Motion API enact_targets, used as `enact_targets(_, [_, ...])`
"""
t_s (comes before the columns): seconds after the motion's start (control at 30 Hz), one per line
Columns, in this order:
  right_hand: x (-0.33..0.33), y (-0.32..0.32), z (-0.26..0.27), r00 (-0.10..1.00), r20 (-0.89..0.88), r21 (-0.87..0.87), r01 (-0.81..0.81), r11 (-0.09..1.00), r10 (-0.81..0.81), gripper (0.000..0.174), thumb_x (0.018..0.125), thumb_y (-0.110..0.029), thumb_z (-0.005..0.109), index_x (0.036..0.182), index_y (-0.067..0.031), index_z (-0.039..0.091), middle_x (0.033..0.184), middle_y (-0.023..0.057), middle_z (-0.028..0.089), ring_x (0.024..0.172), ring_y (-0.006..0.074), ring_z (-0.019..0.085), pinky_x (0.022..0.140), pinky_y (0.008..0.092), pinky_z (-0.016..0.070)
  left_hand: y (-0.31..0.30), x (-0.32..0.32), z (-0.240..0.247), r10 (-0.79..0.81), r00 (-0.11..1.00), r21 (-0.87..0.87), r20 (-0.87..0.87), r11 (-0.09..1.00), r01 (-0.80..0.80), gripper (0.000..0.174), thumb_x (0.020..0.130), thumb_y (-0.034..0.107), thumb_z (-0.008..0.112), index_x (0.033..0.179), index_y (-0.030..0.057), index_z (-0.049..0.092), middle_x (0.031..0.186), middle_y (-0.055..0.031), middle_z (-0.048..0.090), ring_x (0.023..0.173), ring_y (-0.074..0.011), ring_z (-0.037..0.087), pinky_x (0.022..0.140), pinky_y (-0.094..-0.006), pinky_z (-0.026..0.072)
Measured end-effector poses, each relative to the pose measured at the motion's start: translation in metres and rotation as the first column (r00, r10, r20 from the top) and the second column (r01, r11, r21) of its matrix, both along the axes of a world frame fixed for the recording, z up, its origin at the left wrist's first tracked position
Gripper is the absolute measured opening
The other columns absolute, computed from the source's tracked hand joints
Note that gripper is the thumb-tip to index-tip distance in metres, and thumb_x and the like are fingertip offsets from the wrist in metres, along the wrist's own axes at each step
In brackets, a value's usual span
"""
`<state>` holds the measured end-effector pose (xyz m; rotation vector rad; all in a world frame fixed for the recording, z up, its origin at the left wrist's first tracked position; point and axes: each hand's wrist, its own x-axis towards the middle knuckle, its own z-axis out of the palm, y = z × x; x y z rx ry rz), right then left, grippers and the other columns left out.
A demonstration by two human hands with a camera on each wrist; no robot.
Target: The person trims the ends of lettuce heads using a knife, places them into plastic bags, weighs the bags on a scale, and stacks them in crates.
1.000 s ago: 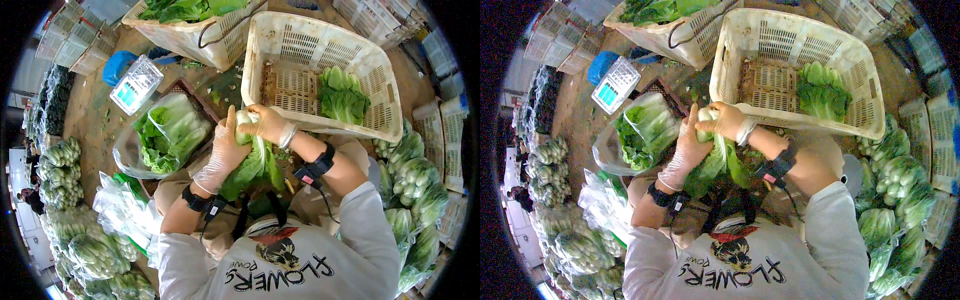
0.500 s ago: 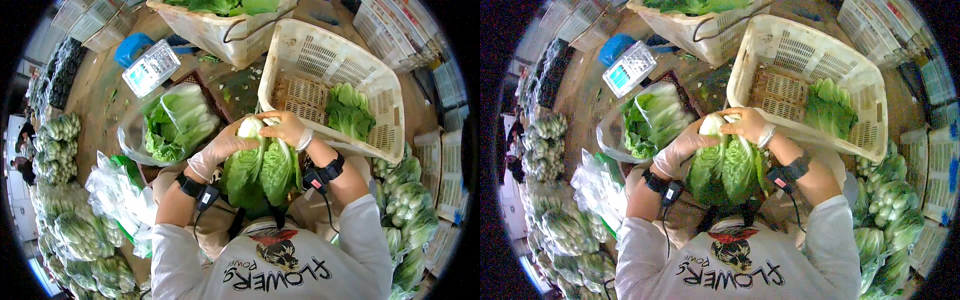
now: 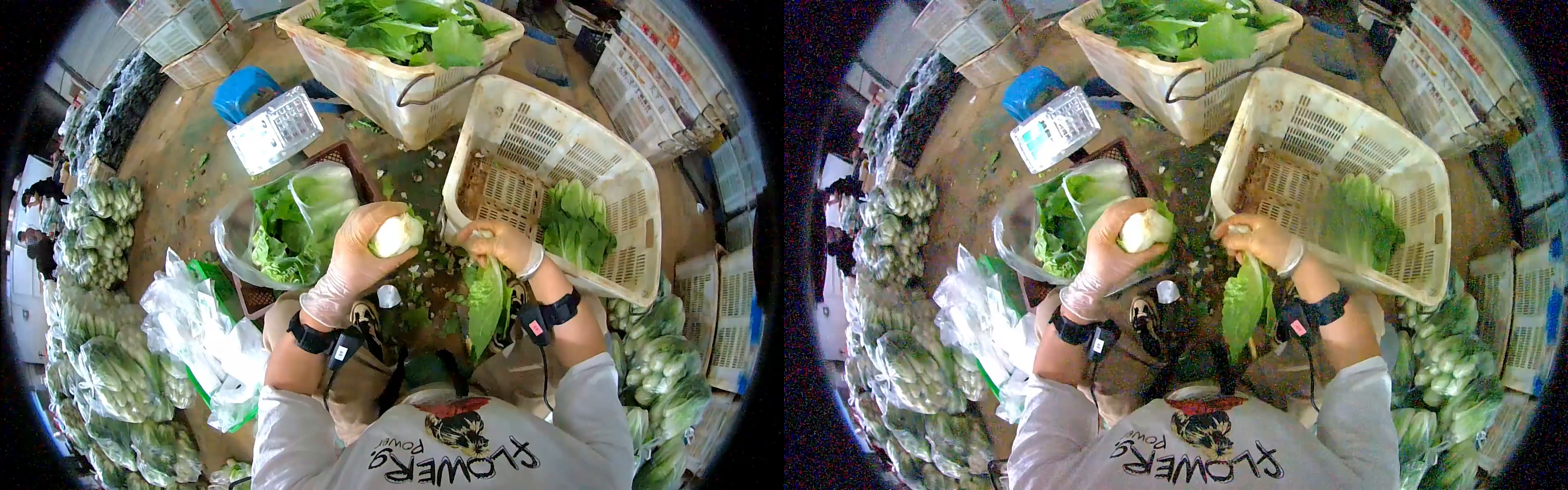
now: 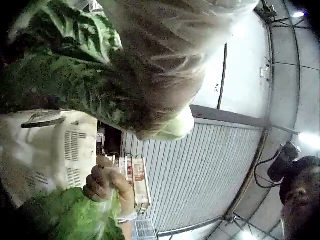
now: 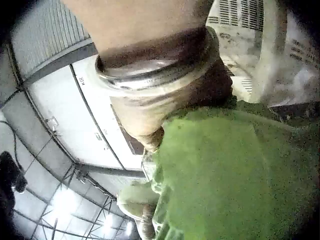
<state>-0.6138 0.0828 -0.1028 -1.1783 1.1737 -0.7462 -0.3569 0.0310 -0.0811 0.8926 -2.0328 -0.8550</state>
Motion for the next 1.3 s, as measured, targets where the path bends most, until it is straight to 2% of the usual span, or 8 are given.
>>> enact_targets(0.23, [0.007,-0.005,0.004,0.978,0.096,0.058,-0.189,0.98,0.183,0.027,0.081,-0.019,0.054,0.098,0.0017,0.057,0.064,0.0032,0.054,0.055,0.0108,0.052,0.057,0.0239,0.0422,-0.007,0.008,-0.002,0.171,0.98,-0.393,0.1,0.912,-0.119,0.057,0.057,0.014,0.08,0.108,0.0088,0.056,0.105,-0.0108,0.059,0.099,-0.0299,0.054,0.087,-0.039,0.0435])
enact_targets(0.43, [0.01,-0.05,0.06,0.975,0.2,-0.067,-0.083,0.994,0.095,0.025,0.082,-0.019,0.059,0.096,0.0011,0.057,0.064,0.003,0.056,0.055,0.0113,0.052,0.053,0.0241,0.0428,-0.008,0.011,0.008,0.233,0.966,0.191,0.112,0.949,-0.251,0.065,0.058,0.022,0.08,0.114,0.005,0.051,0.1,-0.0148,0.061,0.093,-0.0251,0.06,0.083,-0.0342,0.0464])
enact_targets(0.57, [0.002,-0.163,0.141,0.965,0.198,-0.456,0.244,0.856,-0.17,0.022,0.083,-0.023,0.056,0.093,-0.0041,0.059,0.071,-0.0001,0.055,0.06,0.0106,0.052,0.055,0.0242,0.043,-0.018,0.019,0.01,0.253,0.955,0.278,0.154,0.916,-0.288,0.066,0.058,0.026,0.08,0.112,0.0016,0.052,0.096,-0.0151,0.062,0.089,-0.0233,0.061,0.08,-0.0337,0.0473])
enact_targets(0.73, [-0.039,-0.343,0.218,0.79,0.395,-0.24,0.581,0.778,-0.468,0.042,0.082,-0.037,0.06,0.108,-0.0043,0.055,0.101,0.0138,0.061,0.092,0.0238,0.056,0.079,0.0346,0.046,-0.028,0.02,-0.009,0.174,0.963,0.275,0.207,0.934,-0.228,0.062,0.061,0.035,0.076,0.11,0.0042,0.055,0.095,-0.0159,0.063,0.088,-0.0265,0.062,0.08,-0.035,0.0484])
enact_targets(0.87, [-0.063,-0.361,0.169,0.287,-0.322,-0.628,0.648,0.43,-0.902,0.09,0.071,-0.052,0.061,0.131,0.0085,0.032,0.131,0.025,0.041,0.116,0.0328,0.046,0.093,0.0359,0.0387,-0.028,0.015,-0.006,0.1,0.982,0.313,0.162,0.938,-0.147,0.058,0.062,0.033,0.076,0.108,0.0053,0.054,0.095,-0.0172,0.063,0.088,-0.0283,0.062,0.078,-0.0358,0.0484])
enact_targets(0.97, [-0.027,-0.309,0.108,0.472,-0.247,-0.911,0.185,0.369,-0.846,0.067,0.077,-0.036,0.061,0.126,0.0057,0.04,0.124,0.0282,0.045,0.117,0.0366,0.044,0.097,0.0409,0.0349,-0.032,0.018,-0.004,0.095,0.985,0.341,0.146,0.929,-0.141,0.059,0.062,0.032,0.077,0.109,0.0046,0.054,0.094,-0.0179,0.062,0.087,-0.0296,0.061,0.078,-0.0359,0.0484])
enact_targets(1.1, [0.048,-0.182,0.074,0.401,-0.755,-0.655,-0.412,0.633,-0.519,0.044,0.079,-0.024,0.058,0.12,-0.006,0.051,0.129,0.0199,0.043,0.12,0.0335,0.04,0.103,0.0404,0.0297,-0.038,0.022,-0.002,0.13,0.975,0.311,0.18,0.933,-0.182,0.062,0.062,0.031,0.076,0.112,0.0038,0.053,0.094,-0.0177,0.063,0.087,-0.0295,0.062,0.078,-0.0356,0.0483])
enact_targets(1.3, [0.015,-0.198,0.094,0.253,-0.804,-0.572,-0.075,0.817,-0.539,0.059,0.084,-0.025,0.053,0.135,-0.0076,0.03,0.131,0.0236,0.04,0.118,0.0399,0.04,0.101,0.0413,0.0329,-0.011,0.023,0.023,0.017,0.985,0.37,0.173,0.925,-0.081,0.059,0.065,0.028,0.075,0.114,0.0062,0.052,0.095,-0.0174,0.062,0.087,-0.0296,0.061,0.079,-0.0354,0.0478])
